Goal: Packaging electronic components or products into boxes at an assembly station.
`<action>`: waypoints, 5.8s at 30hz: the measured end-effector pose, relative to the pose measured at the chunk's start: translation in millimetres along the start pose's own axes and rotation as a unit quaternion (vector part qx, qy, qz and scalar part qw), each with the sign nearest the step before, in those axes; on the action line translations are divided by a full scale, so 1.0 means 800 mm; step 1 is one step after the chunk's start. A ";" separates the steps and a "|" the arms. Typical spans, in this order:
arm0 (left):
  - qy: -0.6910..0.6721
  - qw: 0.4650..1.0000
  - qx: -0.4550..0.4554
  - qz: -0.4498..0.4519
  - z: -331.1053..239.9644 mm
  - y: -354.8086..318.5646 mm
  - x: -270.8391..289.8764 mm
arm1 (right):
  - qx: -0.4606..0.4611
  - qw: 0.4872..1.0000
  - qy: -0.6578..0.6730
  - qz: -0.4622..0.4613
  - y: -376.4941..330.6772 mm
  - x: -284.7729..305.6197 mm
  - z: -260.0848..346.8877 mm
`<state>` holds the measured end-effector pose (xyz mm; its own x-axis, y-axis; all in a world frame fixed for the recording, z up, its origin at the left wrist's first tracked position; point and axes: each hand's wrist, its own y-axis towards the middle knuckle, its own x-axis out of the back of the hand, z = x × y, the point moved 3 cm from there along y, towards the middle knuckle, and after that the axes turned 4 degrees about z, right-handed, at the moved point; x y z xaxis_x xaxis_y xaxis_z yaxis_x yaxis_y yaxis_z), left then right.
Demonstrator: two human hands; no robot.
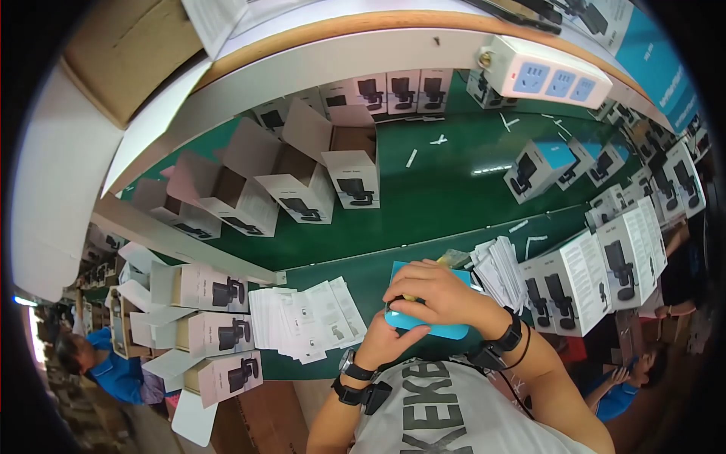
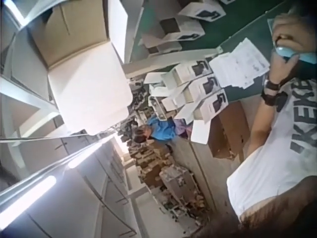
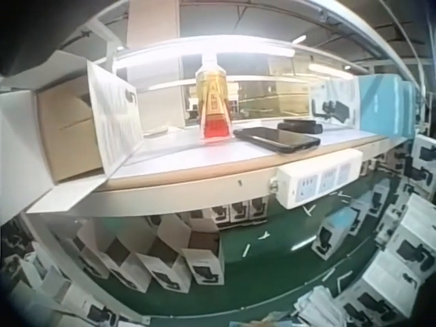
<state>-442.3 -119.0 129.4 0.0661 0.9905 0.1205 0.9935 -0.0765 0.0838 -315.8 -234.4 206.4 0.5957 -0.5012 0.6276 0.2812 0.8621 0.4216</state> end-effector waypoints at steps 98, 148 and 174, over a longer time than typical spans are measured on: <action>0.690 0.713 -0.024 -0.121 -0.009 0.434 0.116 | -0.452 0.599 0.564 -0.344 -0.387 -0.020 -0.139; 0.387 0.864 -0.206 -0.248 -0.090 0.010 0.014 | -0.518 0.730 0.318 -0.314 -0.339 -0.086 0.003; 0.272 0.723 -0.311 -0.553 -0.206 0.036 0.025 | -0.482 0.787 0.280 -0.264 -0.315 -0.122 -0.029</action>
<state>-427.8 -120.1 297.5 -0.9519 0.3064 -0.0034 0.1656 0.5238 0.8356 -427.4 -401.2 23.8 0.3670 -0.9298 0.0301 0.8800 0.3365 -0.3352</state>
